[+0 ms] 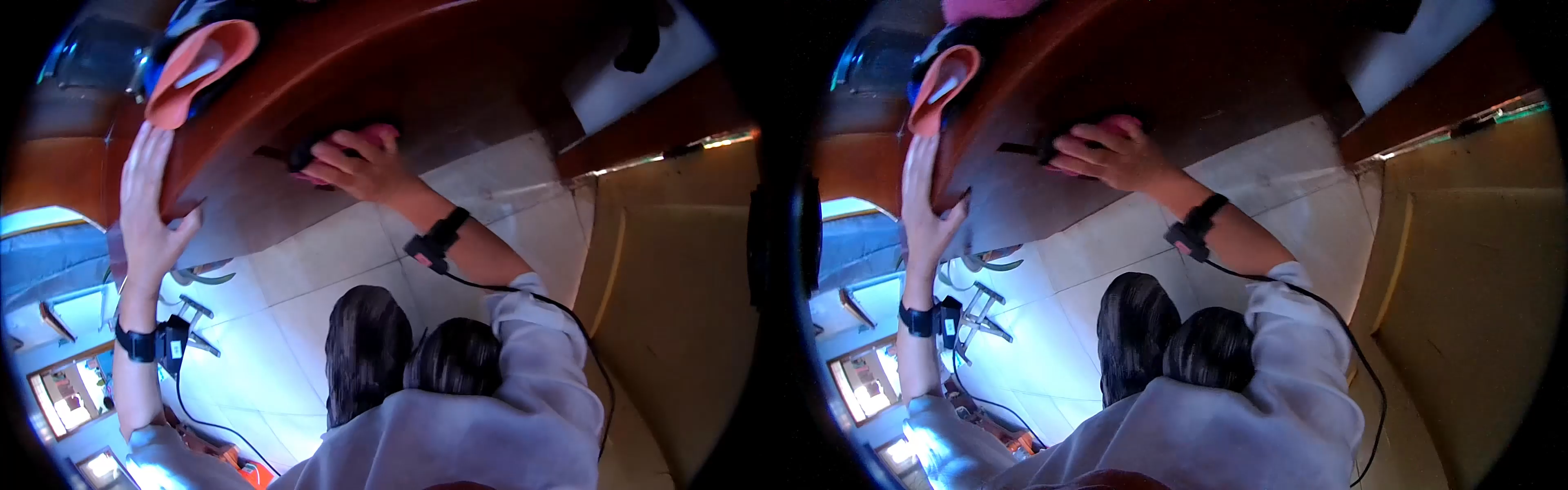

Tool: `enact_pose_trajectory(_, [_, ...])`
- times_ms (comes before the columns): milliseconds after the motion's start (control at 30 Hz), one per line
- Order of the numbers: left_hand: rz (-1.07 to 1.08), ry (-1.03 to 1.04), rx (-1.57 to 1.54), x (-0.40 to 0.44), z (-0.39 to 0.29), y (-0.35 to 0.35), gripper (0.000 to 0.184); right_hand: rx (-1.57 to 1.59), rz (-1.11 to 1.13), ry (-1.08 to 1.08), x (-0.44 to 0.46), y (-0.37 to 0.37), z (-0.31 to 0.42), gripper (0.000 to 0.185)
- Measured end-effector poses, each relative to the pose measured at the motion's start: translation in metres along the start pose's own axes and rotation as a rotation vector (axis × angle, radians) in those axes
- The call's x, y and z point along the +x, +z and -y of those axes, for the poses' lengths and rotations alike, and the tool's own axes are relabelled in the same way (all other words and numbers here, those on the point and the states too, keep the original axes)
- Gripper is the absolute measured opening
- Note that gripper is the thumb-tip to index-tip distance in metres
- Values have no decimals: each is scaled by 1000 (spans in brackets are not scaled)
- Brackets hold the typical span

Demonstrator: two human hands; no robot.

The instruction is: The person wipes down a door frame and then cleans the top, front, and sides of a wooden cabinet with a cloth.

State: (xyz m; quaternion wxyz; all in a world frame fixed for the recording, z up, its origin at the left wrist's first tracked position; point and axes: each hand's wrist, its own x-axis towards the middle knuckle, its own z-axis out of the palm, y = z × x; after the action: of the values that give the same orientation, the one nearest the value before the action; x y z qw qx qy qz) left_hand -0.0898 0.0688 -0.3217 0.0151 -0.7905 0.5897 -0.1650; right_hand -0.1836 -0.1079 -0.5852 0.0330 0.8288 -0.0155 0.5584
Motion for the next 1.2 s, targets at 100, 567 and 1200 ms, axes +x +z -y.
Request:
enact_pose_trajectory(100, [31,-18,9,2,-4,-6,77,113,126,29,-6,-20,-7,60])
enact_pose_trajectory(567, [48,-61,-5,2,-1,-2,77,-29,129,-300,67,-51,-38,49])
enact_pose_trajectory(1200, [30,-50,60,-4,7,6,78,-49,215,-320,-47,-4,-27,43])
